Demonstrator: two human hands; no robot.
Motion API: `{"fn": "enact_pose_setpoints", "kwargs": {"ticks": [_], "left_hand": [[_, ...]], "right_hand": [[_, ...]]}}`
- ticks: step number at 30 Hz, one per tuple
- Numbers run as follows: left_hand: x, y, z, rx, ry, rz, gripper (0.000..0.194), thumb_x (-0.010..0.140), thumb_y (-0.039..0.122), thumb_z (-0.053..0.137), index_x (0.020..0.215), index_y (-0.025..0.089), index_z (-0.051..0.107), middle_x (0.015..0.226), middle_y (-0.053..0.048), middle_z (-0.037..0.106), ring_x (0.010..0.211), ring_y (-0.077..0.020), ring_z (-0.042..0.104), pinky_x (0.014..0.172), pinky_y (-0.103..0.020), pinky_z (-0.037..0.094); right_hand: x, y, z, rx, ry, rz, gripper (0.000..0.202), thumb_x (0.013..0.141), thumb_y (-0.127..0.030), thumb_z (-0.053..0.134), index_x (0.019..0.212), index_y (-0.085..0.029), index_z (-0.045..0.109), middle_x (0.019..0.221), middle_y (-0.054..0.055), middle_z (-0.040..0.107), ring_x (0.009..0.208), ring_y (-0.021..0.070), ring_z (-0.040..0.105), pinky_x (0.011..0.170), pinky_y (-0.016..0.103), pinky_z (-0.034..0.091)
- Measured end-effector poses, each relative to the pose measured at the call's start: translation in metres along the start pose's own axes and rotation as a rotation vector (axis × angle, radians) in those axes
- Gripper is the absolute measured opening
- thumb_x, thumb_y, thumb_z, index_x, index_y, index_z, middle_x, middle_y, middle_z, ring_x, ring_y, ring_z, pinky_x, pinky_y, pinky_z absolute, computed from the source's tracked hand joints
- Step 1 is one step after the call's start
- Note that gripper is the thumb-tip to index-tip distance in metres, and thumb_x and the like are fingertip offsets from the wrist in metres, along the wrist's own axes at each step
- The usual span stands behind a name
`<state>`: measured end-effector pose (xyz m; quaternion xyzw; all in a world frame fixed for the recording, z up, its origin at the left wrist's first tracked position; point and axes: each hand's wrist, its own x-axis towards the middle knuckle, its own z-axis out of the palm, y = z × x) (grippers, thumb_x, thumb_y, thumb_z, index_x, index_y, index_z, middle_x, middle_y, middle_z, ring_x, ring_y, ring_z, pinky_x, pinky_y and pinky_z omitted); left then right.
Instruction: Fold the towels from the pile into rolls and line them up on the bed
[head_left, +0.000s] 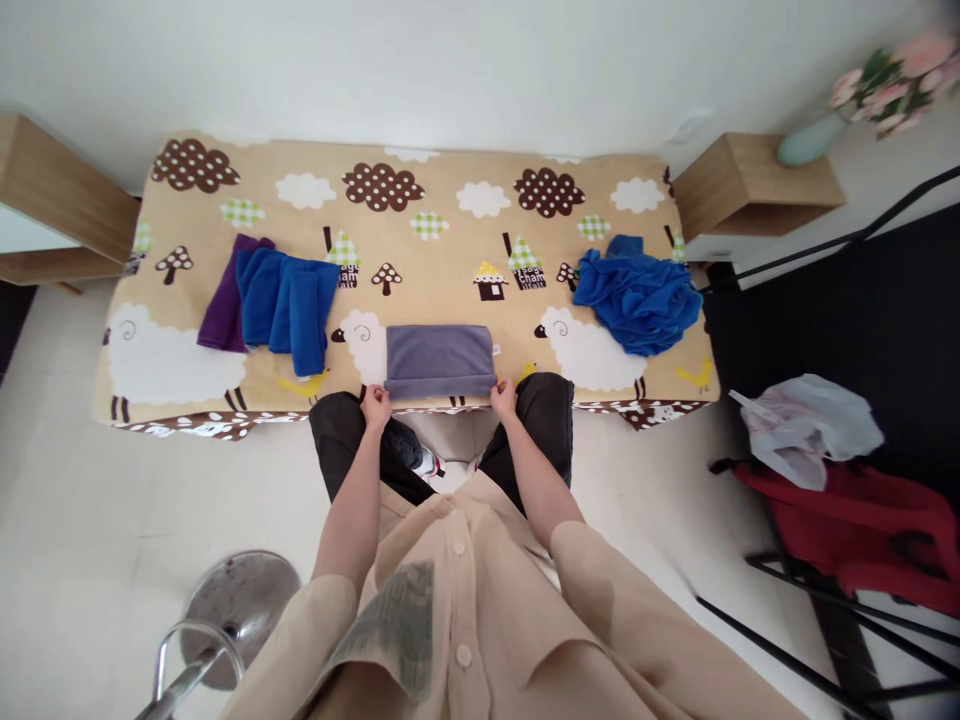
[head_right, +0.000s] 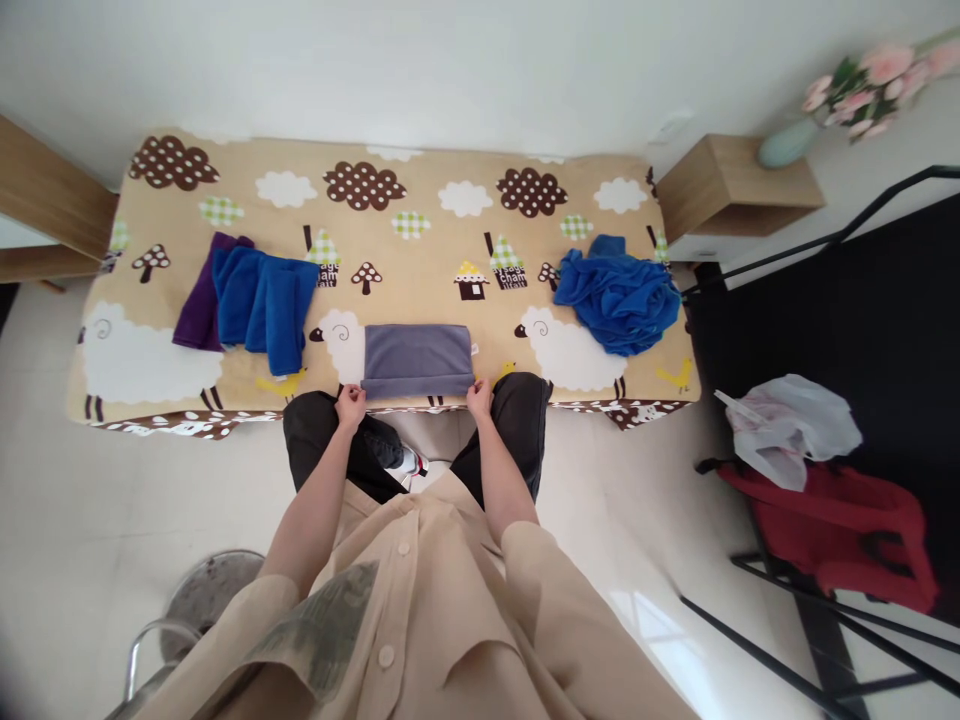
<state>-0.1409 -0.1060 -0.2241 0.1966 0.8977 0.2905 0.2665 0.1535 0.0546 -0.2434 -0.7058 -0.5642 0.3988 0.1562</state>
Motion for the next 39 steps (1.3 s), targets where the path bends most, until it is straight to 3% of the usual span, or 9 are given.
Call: {"fn": "enact_pose_setpoints", "kwargs": {"ticks": [6,12,16,20,28,39], "left_hand": [[0.002,-0.003,0.0,-0.017,-0.045,0.059,0.031,0.094,0.018,0.053,0.112,0.016,0.078,0.093,-0.008,0.075,0.091,-0.0217,0.071,0.097,-0.032,0.054],[0.008,-0.006,0.003,-0.027,-0.072,0.111,0.038,0.093,0.017,0.051,0.117,0.013,0.08,0.109,-0.012,0.071,0.104,-0.0241,0.068,0.107,-0.035,0.052],[0.008,-0.011,0.005,-0.027,-0.104,0.158,0.048,0.081,0.016,0.064,0.127,0.014,0.077,0.108,-0.01,0.064,0.098,-0.0222,0.065,0.109,-0.035,0.051],[0.009,-0.019,0.009,-0.007,-0.145,0.264,0.069,0.071,0.008,0.066,0.139,0.016,0.071,0.101,-0.008,0.057,0.091,-0.0203,0.062,0.106,-0.037,0.054],[0.017,-0.023,0.016,-0.023,-0.082,0.293,0.065,0.08,0.003,0.054,0.14,0.019,0.071,0.095,-0.008,0.051,0.091,-0.0225,0.061,0.106,-0.04,0.053],[0.027,-0.017,0.013,-0.026,-0.036,0.23,0.063,0.074,-0.001,0.051,0.129,0.015,0.076,0.09,-0.007,0.055,0.084,-0.023,0.061,0.102,-0.041,0.054]], "right_hand": [[-0.009,-0.003,0.001,-0.019,-0.027,-0.08,0.035,0.086,-0.016,0.049,0.113,-0.014,0.071,0.106,0.013,0.077,0.104,0.0245,0.072,0.108,0.037,0.051],[0.0,-0.002,0.001,-0.037,-0.091,-0.1,0.041,0.088,-0.016,0.047,0.119,-0.015,0.074,0.124,0.014,0.075,0.121,0.0238,0.068,0.116,0.038,0.047],[0.003,0.005,0.001,-0.058,-0.157,-0.115,0.053,0.078,-0.014,0.057,0.13,-0.013,0.069,0.128,0.014,0.073,0.121,0.0258,0.068,0.114,0.039,0.049],[0.004,0.017,0.004,-0.056,-0.212,-0.267,0.079,0.067,-0.011,0.065,0.146,-0.014,0.058,0.144,0.017,0.063,0.134,0.029,0.06,0.118,0.042,0.047],[0.017,0.024,0.01,0.012,-0.195,-0.264,0.072,0.073,-0.007,0.055,0.144,-0.011,0.061,0.144,0.019,0.064,0.136,0.0325,0.061,0.124,0.052,0.042],[0.028,0.028,0.014,0.189,-0.15,-0.184,0.062,0.069,-0.012,0.058,0.131,-0.016,0.067,0.133,0.015,0.071,0.125,0.0299,0.066,0.119,0.051,0.046]]}}
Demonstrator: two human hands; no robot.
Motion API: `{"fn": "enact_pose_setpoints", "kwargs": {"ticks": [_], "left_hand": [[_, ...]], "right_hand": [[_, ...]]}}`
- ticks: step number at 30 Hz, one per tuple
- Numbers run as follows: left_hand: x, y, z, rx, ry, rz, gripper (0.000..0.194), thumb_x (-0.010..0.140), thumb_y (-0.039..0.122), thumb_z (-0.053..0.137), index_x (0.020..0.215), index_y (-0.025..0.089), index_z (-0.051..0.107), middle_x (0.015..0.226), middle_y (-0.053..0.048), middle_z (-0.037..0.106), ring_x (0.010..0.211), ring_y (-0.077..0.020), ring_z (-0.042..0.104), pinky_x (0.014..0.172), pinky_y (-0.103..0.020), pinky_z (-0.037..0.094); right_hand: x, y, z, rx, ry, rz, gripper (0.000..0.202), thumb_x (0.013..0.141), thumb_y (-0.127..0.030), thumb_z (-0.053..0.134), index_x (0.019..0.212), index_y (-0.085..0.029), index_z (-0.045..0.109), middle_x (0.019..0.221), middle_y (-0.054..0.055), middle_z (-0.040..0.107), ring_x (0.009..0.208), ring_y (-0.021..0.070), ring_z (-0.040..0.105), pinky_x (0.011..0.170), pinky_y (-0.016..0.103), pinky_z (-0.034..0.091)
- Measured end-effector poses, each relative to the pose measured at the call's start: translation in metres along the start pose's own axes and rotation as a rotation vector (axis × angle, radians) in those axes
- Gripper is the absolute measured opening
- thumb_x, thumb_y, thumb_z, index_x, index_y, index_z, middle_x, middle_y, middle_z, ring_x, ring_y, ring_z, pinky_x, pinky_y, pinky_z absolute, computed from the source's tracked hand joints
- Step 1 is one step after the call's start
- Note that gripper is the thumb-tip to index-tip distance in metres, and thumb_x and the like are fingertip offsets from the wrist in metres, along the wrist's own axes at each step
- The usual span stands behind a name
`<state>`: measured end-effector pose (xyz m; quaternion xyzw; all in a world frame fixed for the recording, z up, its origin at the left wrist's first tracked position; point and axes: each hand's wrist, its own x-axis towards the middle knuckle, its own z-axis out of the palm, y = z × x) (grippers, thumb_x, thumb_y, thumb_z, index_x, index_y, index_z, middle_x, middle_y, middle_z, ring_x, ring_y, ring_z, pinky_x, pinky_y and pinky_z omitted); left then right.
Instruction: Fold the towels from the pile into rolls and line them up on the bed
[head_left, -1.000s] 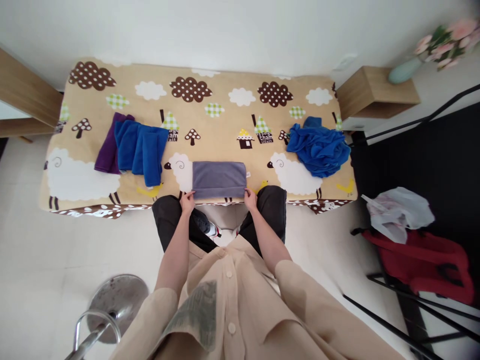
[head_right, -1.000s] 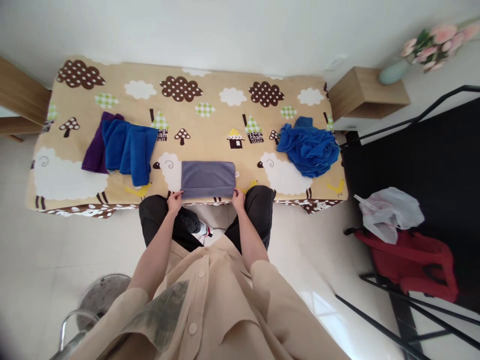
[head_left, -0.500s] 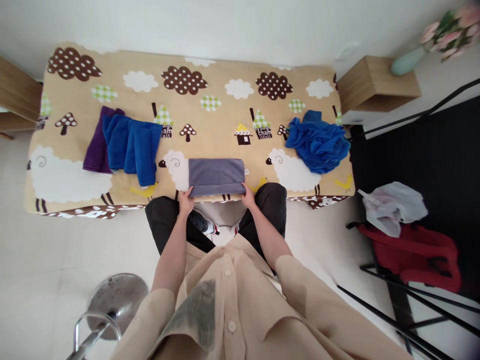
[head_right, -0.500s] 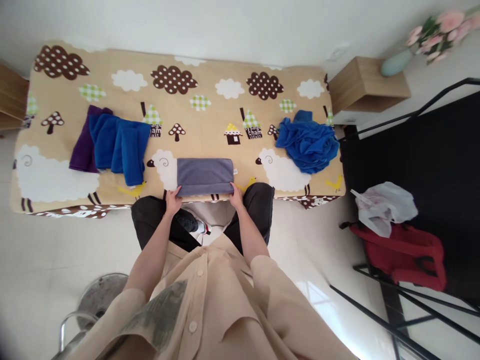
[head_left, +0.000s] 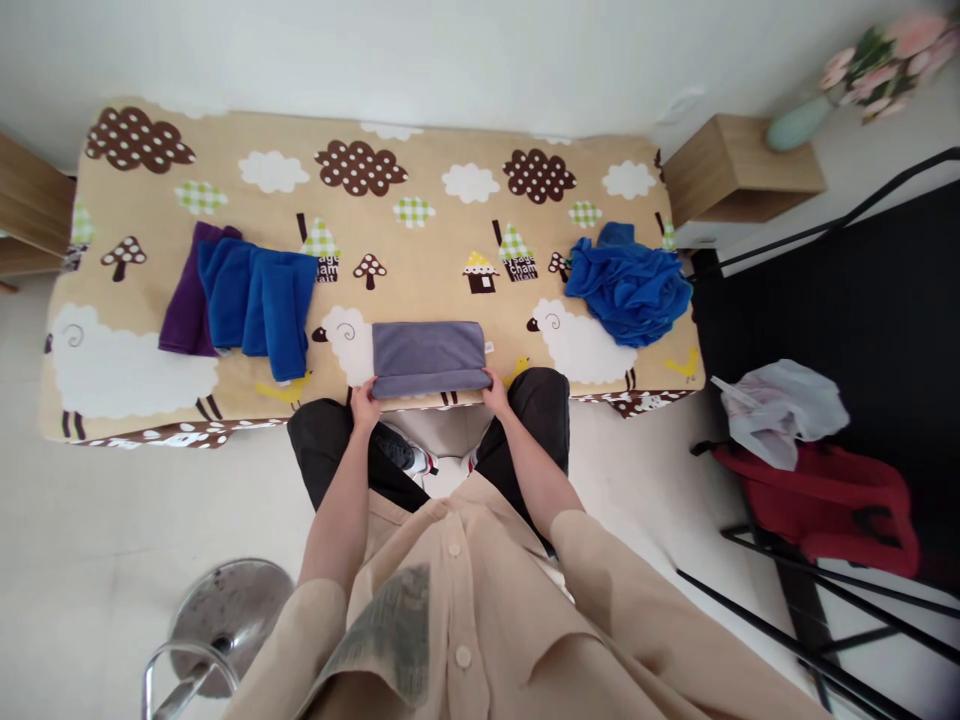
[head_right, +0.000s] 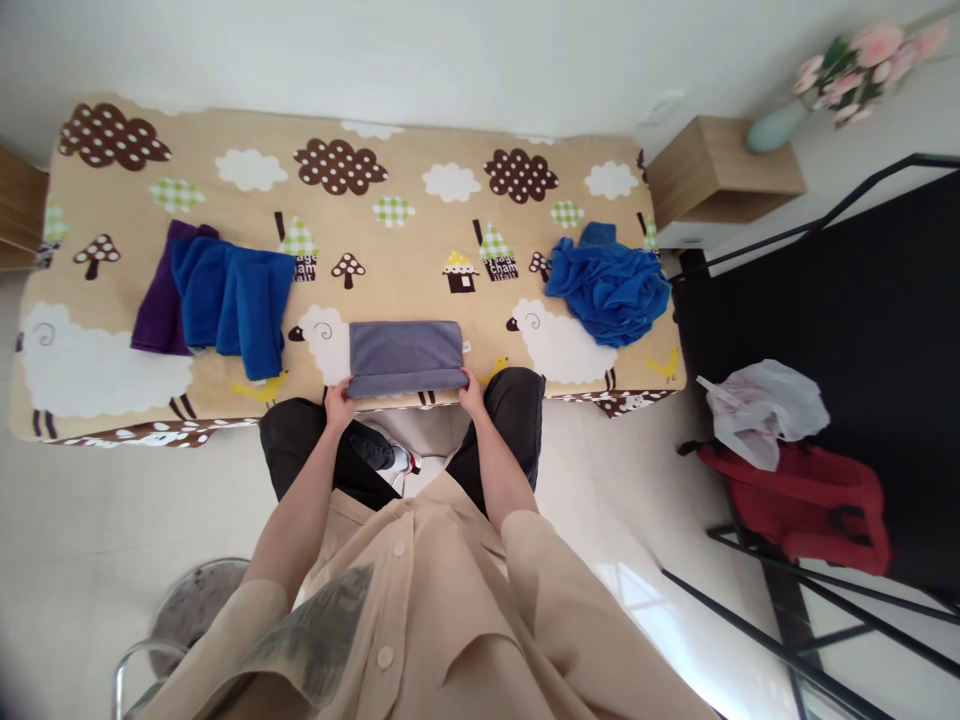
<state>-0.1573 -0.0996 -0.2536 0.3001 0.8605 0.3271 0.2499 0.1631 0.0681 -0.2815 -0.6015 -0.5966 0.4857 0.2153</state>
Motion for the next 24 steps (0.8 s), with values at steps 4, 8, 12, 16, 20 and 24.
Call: {"fn": "enact_pose_setpoints", "kwargs": {"ticks": [4,8,12,16,20,24], "left_hand": [[0.0043,0.0014,-0.0013,0.013,0.002,-0.022,0.057,0.074,-0.001,0.049,0.121,0.014,0.077,0.085,-0.006,0.055,0.084,-0.0232,0.06,0.1,-0.041,0.054],[0.0056,0.0008,-0.0003,0.024,0.0,-0.041,0.048,0.08,0.003,0.05,0.119,0.015,0.076,0.088,-0.008,0.057,0.088,-0.0237,0.061,0.1,-0.04,0.053],[0.0059,0.0004,0.0009,0.033,-0.011,-0.061,0.037,0.086,0.01,0.055,0.117,0.016,0.073,0.093,-0.009,0.059,0.095,-0.0258,0.063,0.102,-0.04,0.052],[0.0058,0.0022,0.0008,0.043,-0.027,-0.088,0.026,0.094,0.021,0.055,0.114,0.015,0.071,0.098,-0.012,0.063,0.101,-0.0291,0.064,0.104,-0.044,0.051],[0.0053,0.0046,-0.0003,0.047,-0.039,-0.116,0.025,0.099,0.029,0.051,0.111,0.016,0.068,0.11,-0.016,0.066,0.111,-0.0305,0.064,0.108,-0.045,0.049],[0.0057,0.0066,-0.0007,0.048,-0.05,-0.152,0.024,0.101,0.032,0.048,0.103,0.017,0.067,0.116,-0.017,0.069,0.119,-0.0301,0.063,0.112,-0.043,0.046]], "right_hand": [[0.0032,-0.0009,0.0012,0.036,0.019,0.026,0.049,0.074,-0.019,0.061,0.123,-0.017,0.069,0.12,0.013,0.074,0.115,0.0274,0.069,0.113,0.049,0.051],[0.0037,-0.0023,0.0007,0.069,0.039,0.049,0.037,0.081,-0.03,0.064,0.115,-0.018,0.07,0.106,0.011,0.075,0.106,0.0264,0.069,0.107,0.047,0.053],[0.0029,-0.0031,0.0008,0.102,0.05,0.087,0.035,0.085,-0.044,0.066,0.109,-0.02,0.069,0.09,0.008,0.07,0.094,0.0256,0.068,0.095,0.043,0.056],[0.0028,-0.0046,0.0038,0.128,0.073,0.13,0.041,0.086,-0.057,0.062,0.104,-0.021,0.066,0.082,0.004,0.065,0.083,0.023,0.064,0.083,0.038,0.055],[0.0046,-0.0054,0.0061,0.134,0.081,0.187,0.049,0.086,-0.071,0.056,0.088,-0.022,0.06,0.076,0.003,0.061,0.073,0.0211,0.06,0.072,0.034,0.051],[0.007,-0.0039,0.0047,0.113,0.079,0.233,0.056,0.084,-0.079,0.055,0.077,-0.023,0.055,0.067,0.001,0.057,0.069,0.0207,0.058,0.071,0.034,0.049]]}}
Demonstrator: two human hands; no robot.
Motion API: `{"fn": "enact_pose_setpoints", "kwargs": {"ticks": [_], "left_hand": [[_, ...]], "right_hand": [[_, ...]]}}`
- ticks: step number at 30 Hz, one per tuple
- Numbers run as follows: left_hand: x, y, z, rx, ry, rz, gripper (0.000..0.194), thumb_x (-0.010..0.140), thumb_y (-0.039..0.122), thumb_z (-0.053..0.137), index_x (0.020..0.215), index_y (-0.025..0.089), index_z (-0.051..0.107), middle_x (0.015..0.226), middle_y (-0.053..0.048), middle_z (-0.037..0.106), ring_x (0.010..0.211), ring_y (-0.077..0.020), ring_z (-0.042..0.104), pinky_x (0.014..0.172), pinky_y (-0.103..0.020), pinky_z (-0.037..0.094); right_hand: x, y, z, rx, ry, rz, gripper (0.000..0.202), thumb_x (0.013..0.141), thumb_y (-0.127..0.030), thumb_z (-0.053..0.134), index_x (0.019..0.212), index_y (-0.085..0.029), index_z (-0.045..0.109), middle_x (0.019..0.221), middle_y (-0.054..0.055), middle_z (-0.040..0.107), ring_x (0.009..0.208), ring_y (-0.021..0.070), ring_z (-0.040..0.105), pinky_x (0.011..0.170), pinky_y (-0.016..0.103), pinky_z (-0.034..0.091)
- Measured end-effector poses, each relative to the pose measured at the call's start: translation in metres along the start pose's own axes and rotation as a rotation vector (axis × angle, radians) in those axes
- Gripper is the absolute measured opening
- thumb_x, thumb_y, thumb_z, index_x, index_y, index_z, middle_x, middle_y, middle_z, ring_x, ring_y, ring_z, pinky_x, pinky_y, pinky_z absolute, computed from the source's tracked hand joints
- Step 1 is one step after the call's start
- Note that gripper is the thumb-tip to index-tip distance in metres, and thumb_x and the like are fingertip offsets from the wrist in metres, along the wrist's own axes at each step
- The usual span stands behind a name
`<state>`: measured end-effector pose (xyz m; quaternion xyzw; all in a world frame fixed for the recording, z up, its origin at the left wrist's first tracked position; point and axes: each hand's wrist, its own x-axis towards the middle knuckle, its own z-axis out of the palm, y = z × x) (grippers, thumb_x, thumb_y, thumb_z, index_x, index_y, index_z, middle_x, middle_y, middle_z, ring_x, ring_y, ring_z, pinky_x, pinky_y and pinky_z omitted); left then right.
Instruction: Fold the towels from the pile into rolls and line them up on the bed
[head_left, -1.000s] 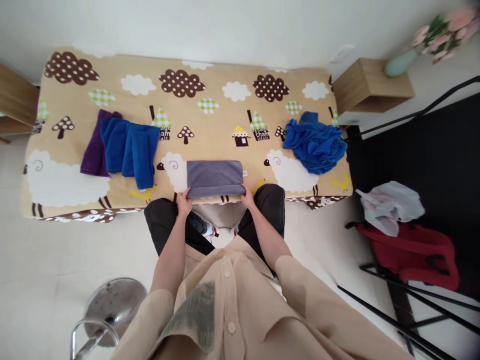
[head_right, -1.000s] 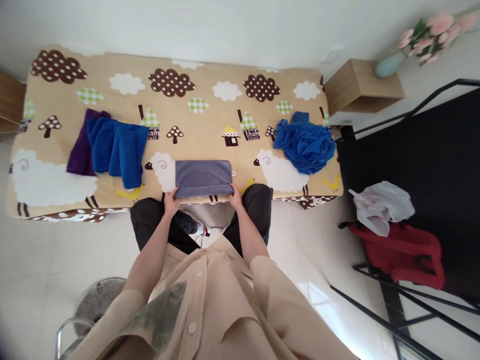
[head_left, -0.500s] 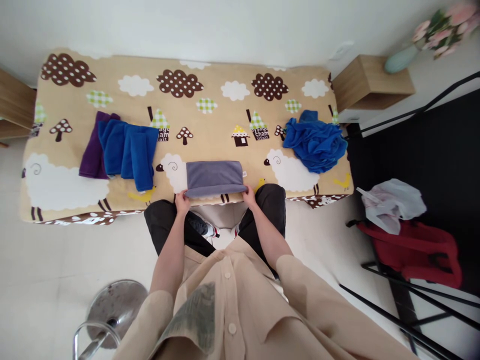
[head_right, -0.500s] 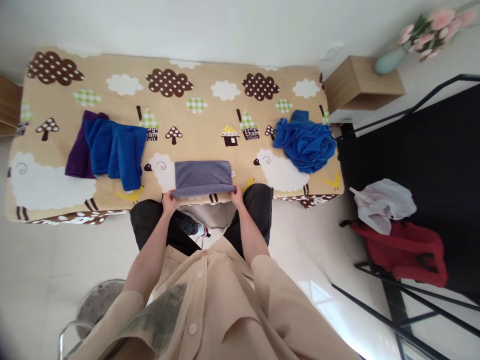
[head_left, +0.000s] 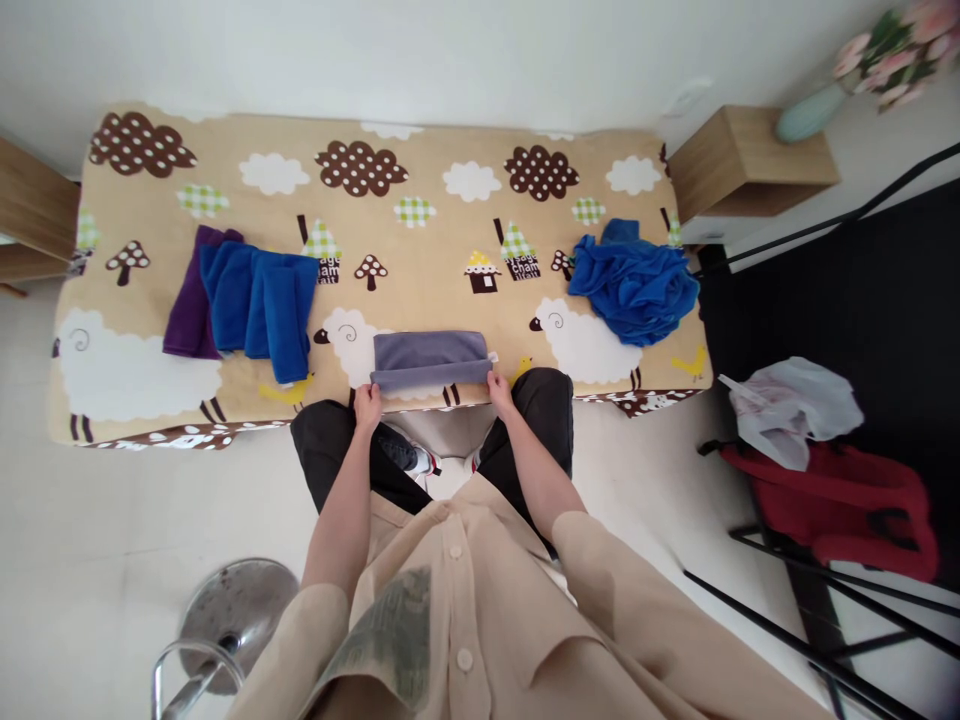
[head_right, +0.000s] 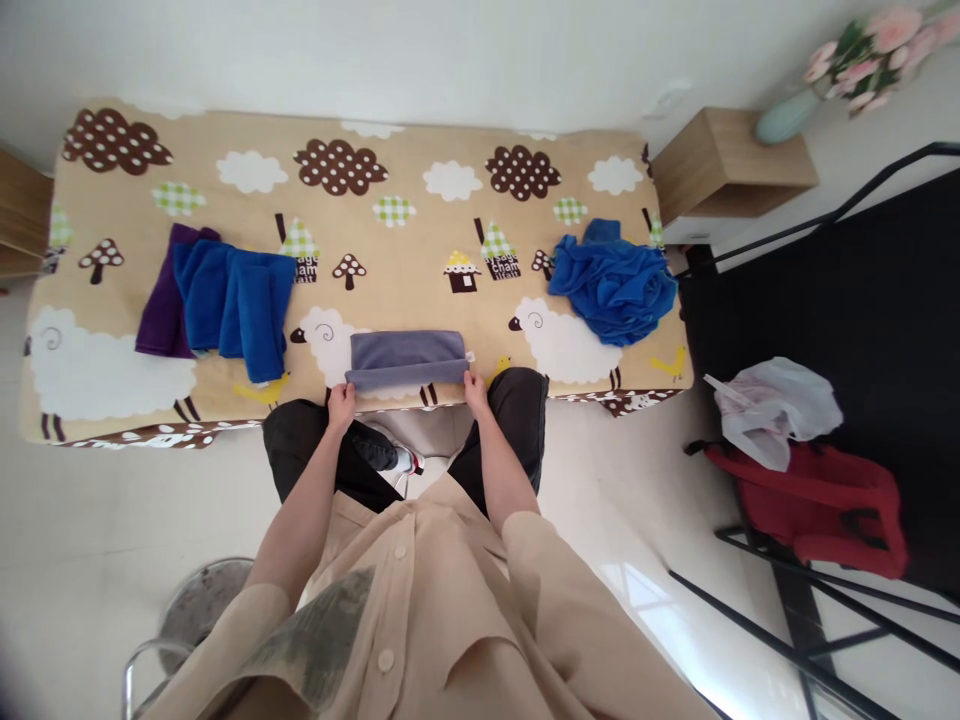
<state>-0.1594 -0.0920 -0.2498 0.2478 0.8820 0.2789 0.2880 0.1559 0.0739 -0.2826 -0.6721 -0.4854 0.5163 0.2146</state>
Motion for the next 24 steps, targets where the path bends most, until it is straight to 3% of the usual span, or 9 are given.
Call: {"fn": "enact_pose_setpoints", "kwargs": {"ticks": [12,24], "left_hand": [[0.0009,0.0046,-0.0021,-0.038,-0.001,-0.078,0.025,0.1,0.034,0.049,0.082,0.021,0.06,0.096,-0.015,0.072,0.112,-0.0308,0.067,0.106,-0.043,0.049],[-0.0046,0.0072,0.0,-0.06,0.045,-0.075,0.017,0.095,0.033,0.054,0.089,0.019,0.061,0.099,-0.015,0.073,0.106,-0.0289,0.069,0.105,-0.042,0.05]], "right_hand": [[0.006,0.0061,-0.0002,-0.037,0.034,0.013,0.045,0.086,-0.069,0.059,0.076,-0.025,0.055,0.067,0.003,0.061,0.072,0.0248,0.064,0.078,0.04,0.054],[0.0021,0.0033,0.0003,-0.04,0.091,-0.023,0.03,0.085,-0.051,0.063,0.079,-0.023,0.053,0.08,0.004,0.064,0.084,0.0226,0.064,0.09,0.037,0.052]]}}
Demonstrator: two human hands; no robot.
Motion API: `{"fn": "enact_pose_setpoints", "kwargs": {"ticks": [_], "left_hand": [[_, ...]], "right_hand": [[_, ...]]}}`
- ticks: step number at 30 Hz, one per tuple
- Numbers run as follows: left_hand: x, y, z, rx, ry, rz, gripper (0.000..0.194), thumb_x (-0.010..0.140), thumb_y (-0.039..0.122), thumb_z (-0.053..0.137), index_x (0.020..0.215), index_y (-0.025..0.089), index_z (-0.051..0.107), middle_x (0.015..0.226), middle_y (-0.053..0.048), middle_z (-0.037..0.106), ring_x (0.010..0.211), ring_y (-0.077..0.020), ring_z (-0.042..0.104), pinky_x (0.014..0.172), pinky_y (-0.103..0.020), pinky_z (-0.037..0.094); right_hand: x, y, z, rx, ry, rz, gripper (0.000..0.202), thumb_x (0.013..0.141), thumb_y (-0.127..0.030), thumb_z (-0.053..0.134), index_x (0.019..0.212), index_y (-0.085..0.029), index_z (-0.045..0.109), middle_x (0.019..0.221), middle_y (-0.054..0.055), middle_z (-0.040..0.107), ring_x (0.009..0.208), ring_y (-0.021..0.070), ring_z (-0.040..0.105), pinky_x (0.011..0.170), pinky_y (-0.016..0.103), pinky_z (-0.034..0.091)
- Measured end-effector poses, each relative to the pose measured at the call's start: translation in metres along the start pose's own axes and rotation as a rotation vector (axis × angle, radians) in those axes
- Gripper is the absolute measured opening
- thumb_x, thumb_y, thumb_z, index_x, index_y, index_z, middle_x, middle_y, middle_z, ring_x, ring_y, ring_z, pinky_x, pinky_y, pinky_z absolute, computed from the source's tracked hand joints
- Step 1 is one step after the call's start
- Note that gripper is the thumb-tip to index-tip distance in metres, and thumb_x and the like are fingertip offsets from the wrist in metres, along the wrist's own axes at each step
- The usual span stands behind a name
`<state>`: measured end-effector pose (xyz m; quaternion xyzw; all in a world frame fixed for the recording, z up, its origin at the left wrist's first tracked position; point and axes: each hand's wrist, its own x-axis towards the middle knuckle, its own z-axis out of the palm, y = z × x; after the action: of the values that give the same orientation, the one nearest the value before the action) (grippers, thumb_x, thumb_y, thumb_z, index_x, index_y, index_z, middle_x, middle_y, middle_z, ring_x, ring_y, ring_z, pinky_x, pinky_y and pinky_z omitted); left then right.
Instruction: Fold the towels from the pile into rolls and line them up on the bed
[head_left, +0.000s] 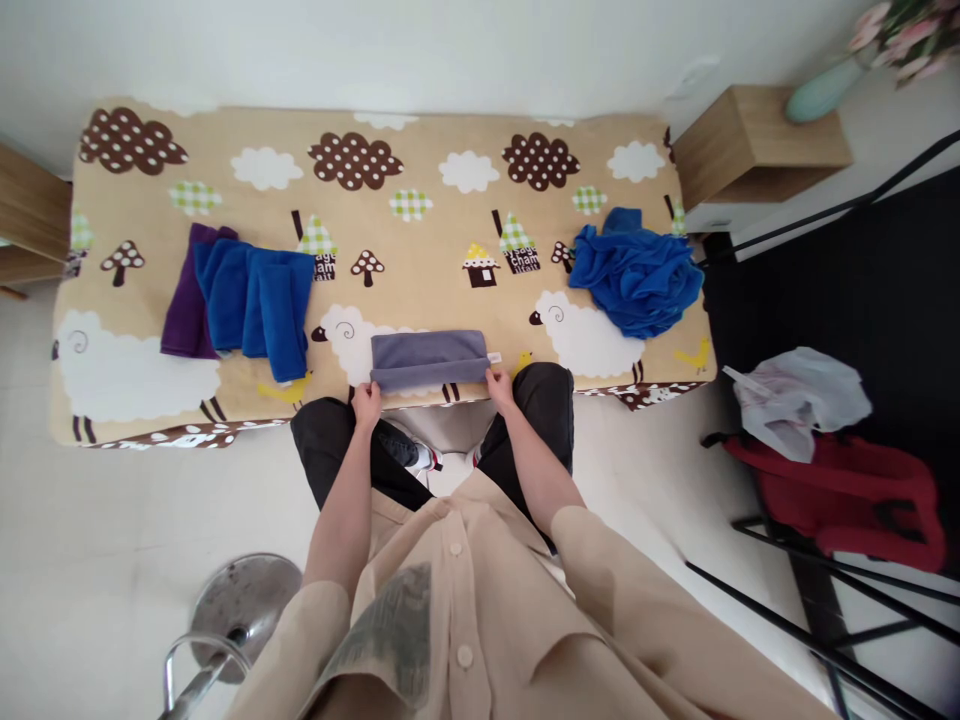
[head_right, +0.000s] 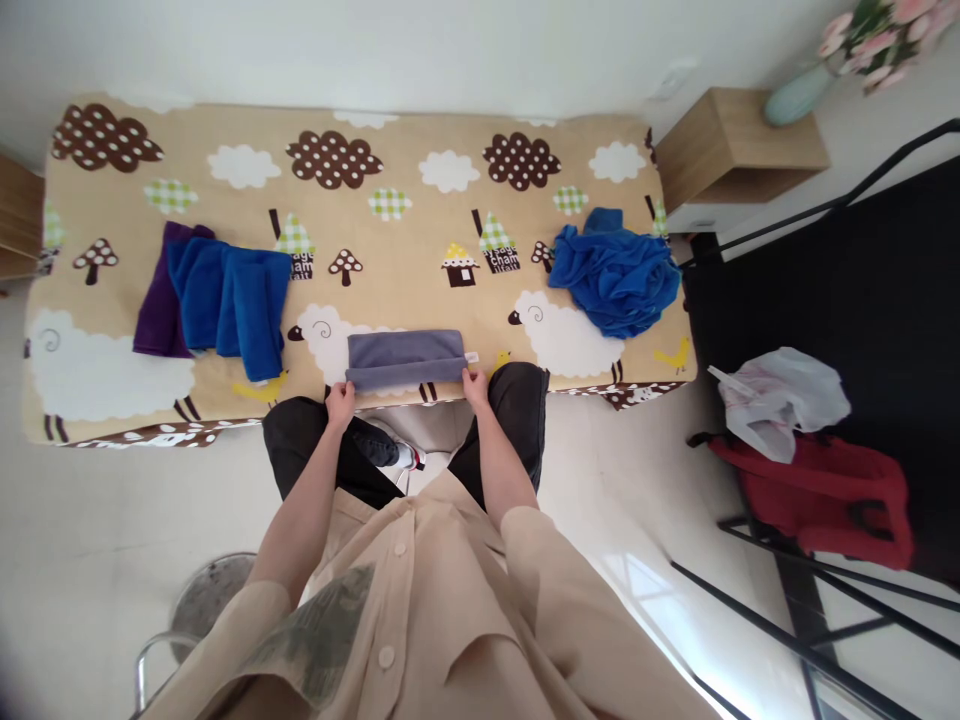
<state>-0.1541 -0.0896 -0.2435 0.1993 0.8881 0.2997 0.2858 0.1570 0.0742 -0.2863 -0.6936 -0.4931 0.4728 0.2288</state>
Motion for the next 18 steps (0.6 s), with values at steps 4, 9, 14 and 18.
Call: {"fn": "enact_pose_setpoints", "kwargs": {"ticks": [4,9,14,18], "left_hand": [[0.0,-0.003,0.0,-0.033,0.017,-0.006,0.013,0.092,0.031,0.059,0.097,0.019,0.061,0.095,-0.011,0.072,0.096,-0.0259,0.069,0.1,-0.04,0.052],[-0.002,-0.005,0.0,-0.09,0.009,0.04,0.023,0.093,0.028,0.057,0.112,0.018,0.062,0.085,-0.004,0.068,0.082,-0.0191,0.067,0.09,-0.033,0.055],[-0.006,-0.003,0.0,-0.128,-0.027,0.102,0.037,0.098,0.029,0.046,0.125,0.015,0.068,0.084,-0.004,0.067,0.078,-0.0175,0.065,0.085,-0.031,0.056],[-0.006,-0.001,-0.002,-0.132,-0.044,0.139,0.045,0.097,0.025,0.043,0.13,0.015,0.072,0.101,-0.009,0.072,0.096,-0.0206,0.068,0.098,-0.035,0.055]], "right_hand": [[-0.004,-0.003,-0.001,0.022,0.002,-0.021,0.021,0.085,-0.041,0.063,0.088,-0.023,0.052,0.084,0.002,0.062,0.082,0.0203,0.063,0.088,0.035,0.053],[-0.009,-0.007,-0.004,0.041,-0.052,-0.081,0.014,0.086,-0.036,0.058,0.091,-0.022,0.057,0.081,0.001,0.06,0.078,0.0185,0.06,0.085,0.032,0.054],[-0.011,-0.009,-0.006,0.051,-0.076,-0.108,0.029,0.087,-0.038,0.055,0.104,-0.02,0.069,0.08,0.002,0.062,0.076,0.0196,0.061,0.083,0.033,0.056],[-0.011,-0.009,-0.005,0.062,-0.093,-0.113,0.038,0.087,-0.038,0.054,0.111,-0.017,0.075,0.086,0.005,0.07,0.083,0.0214,0.065,0.089,0.036,0.057]]}}
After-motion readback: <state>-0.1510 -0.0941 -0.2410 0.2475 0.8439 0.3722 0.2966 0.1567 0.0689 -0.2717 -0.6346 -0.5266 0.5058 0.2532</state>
